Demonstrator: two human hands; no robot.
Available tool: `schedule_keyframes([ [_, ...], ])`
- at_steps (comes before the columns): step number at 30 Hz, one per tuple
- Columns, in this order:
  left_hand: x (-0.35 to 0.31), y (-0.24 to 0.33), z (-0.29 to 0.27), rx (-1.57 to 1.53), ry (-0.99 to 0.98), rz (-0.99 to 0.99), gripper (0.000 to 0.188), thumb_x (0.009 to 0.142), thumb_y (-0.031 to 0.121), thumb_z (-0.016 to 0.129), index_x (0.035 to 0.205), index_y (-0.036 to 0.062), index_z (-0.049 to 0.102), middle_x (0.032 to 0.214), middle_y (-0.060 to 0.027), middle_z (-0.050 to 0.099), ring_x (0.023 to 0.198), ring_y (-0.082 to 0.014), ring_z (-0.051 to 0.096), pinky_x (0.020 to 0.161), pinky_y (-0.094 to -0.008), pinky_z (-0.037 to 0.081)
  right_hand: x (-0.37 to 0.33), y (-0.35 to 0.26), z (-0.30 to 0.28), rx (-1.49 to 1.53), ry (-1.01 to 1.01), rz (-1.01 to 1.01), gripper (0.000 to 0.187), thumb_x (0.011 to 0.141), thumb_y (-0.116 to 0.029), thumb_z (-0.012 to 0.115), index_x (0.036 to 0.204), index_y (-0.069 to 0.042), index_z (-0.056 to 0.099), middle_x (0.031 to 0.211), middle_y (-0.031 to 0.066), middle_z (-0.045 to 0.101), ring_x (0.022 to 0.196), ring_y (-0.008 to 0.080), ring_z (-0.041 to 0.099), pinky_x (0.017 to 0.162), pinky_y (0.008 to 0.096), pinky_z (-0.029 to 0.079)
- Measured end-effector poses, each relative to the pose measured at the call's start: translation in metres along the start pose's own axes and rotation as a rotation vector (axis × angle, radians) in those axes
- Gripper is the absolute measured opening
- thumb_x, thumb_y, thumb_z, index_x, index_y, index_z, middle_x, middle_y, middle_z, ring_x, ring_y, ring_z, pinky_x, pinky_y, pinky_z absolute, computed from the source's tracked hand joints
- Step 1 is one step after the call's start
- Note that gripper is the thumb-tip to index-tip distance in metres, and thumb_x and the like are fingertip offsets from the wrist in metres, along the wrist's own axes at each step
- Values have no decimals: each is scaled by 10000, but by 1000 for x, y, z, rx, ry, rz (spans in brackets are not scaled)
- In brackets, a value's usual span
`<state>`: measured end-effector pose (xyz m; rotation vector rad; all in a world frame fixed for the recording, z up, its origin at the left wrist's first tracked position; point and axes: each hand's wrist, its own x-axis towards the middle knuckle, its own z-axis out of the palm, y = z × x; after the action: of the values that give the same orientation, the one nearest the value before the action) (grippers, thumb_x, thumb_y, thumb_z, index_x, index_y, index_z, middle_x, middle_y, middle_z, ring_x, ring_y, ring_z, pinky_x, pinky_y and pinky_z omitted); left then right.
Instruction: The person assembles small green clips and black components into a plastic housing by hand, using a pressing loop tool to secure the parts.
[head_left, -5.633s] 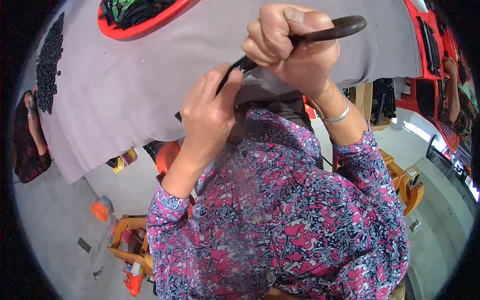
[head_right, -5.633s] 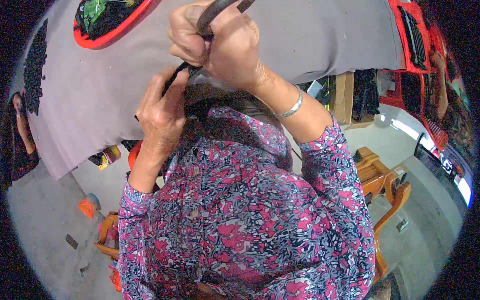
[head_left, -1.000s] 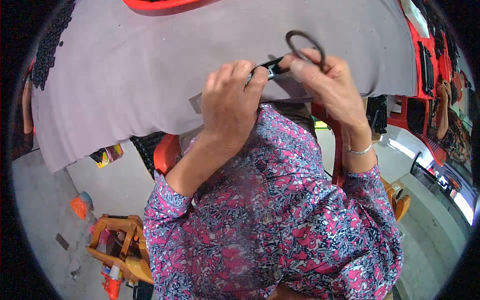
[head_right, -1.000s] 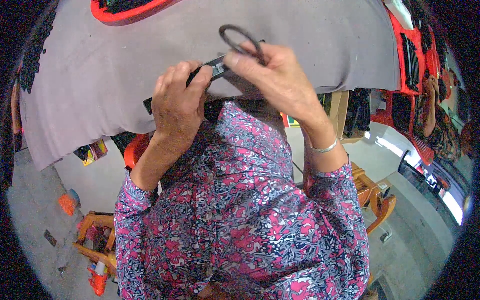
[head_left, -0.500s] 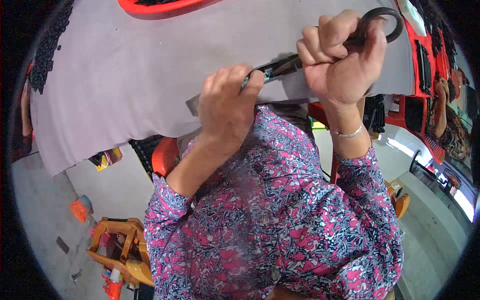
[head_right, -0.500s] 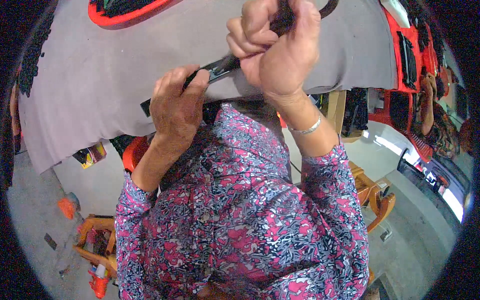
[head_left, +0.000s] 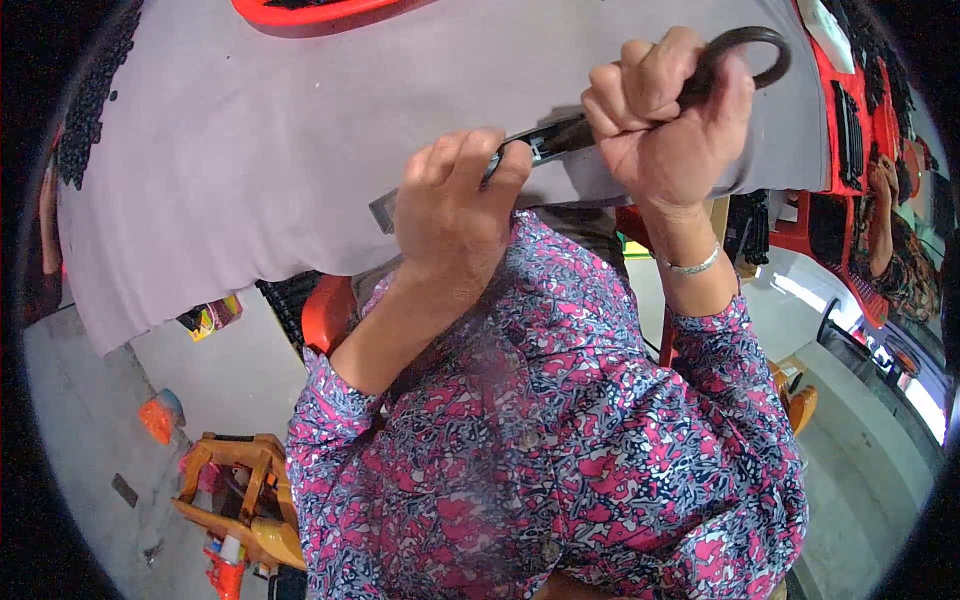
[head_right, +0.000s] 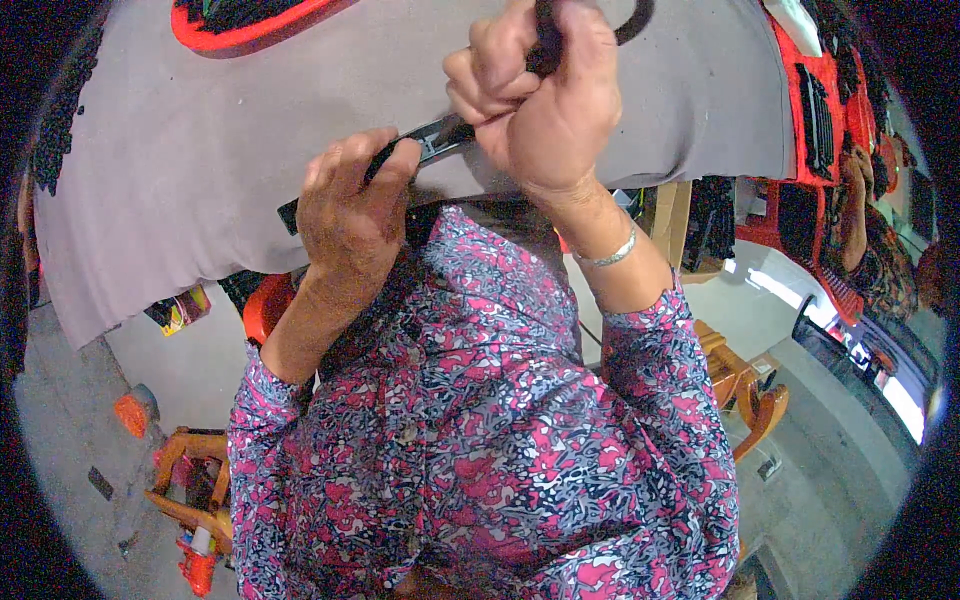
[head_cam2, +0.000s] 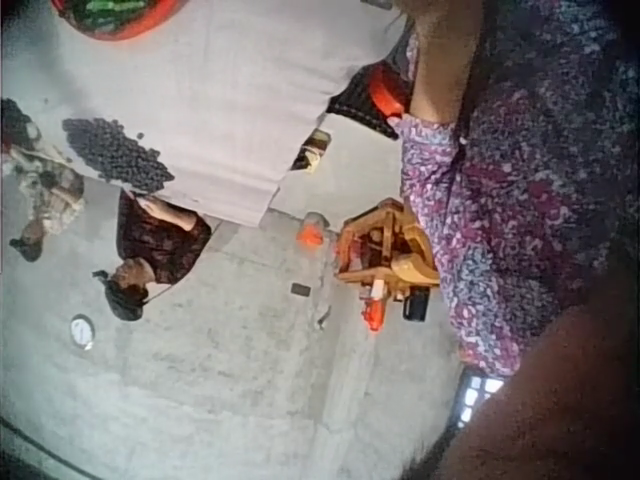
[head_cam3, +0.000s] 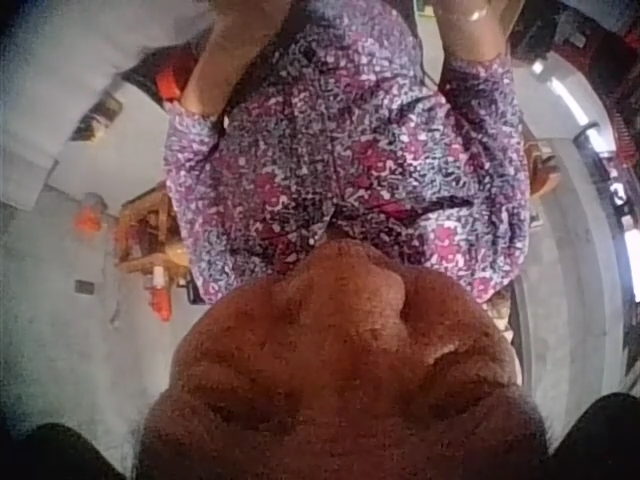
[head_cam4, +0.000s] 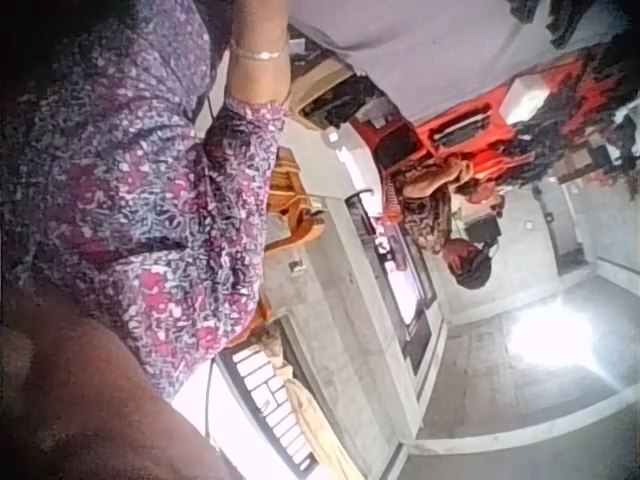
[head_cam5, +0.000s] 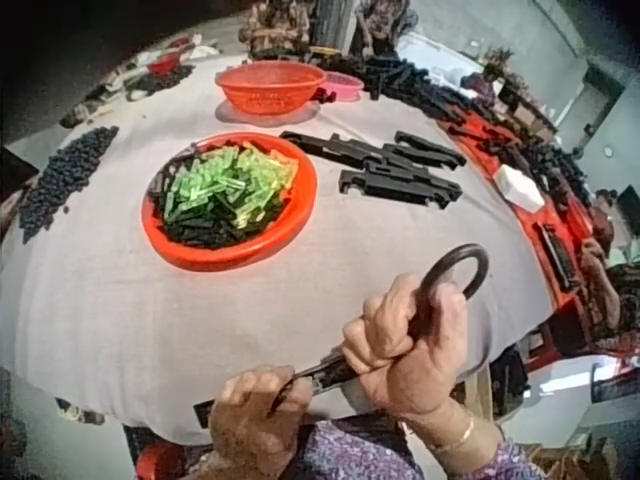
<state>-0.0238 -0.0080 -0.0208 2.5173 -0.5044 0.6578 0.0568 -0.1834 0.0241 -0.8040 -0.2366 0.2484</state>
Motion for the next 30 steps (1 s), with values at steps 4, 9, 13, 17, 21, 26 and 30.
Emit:
schedule_keyframes([
  [4, 0, 0, -3, -28, -23, -12, 269, 747, 140, 639, 1016, 134, 635, 1042, -31, 555, 968, -238, 605, 760, -413, 498, 0, -2, 1, -66, -78, -3, 567, 1001, -592, 360, 698, -113, 370, 584, -31, 259, 516, 108, 188, 475, 277, 167],
  [9, 2, 1, -4, -42, -43, -6, 274, 744, 138, 637, 1017, 124, 637, 1048, -42, 556, 963, -253, 611, 767, -421, 495, -1, 0, -2, -10, -60, 18, 566, 1005, -600, 336, 705, -121, 370, 583, -25, 274, 521, 112, 209, 476, 275, 180],
  [13, 3, 1, -4, -62, -35, 0, 277, 749, 141, 634, 1024, 115, 637, 1050, -52, 557, 960, -266, 610, 775, -425, 493, -1, 3, -2, -30, -41, -48, 540, 1027, -564, 324, 710, -131, 379, 578, -35, 277, 513, 111, 221, 469, 271, 202],
  [17, 1, -1, -3, -71, -69, 7, 269, 759, 138, 632, 1027, 114, 637, 1049, -55, 556, 964, -272, 610, 772, -427, 493, -6, 6, 5, -12, -5, -86, 565, 1022, -595, 327, 698, -135, 391, 570, -40, 282, 510, 110, 234, 471, 270, 215],
  [21, -3, -3, 1, -67, -31, 17, 262, 778, 129, 635, 1040, 120, 636, 1070, -56, 573, 946, -280, 623, 780, -429, 500, -5, 6, -3, -72, -83, -7, 599, 1005, -635, 334, 687, -131, 393, 570, -36, 291, 508, 112, 238, 474, 272, 219],
  [26, -1, -2, -2, -112, 2, 24, 276, 783, 109, 645, 1059, 122, 646, 1099, -65, 598, 929, -287, 642, 784, -429, 512, -6, 4, -4, -119, -121, 7, 604, 1004, -635, 331, 685, -127, 407, 571, -37, 296, 519, 111, 250, 475, 272, 221],
  [30, -1, -3, -1, -145, 17, 37, 260, 775, 110, 657, 1034, 116, 674, 1135, -73, 619, 966, -290, 652, 786, -426, 517, -5, 8, -3, -19, -58, -68, 598, 1013, -617, 322, 685, -124, 408, 569, -40, 295, 524, 111, 257, 472, 271, 220],
])
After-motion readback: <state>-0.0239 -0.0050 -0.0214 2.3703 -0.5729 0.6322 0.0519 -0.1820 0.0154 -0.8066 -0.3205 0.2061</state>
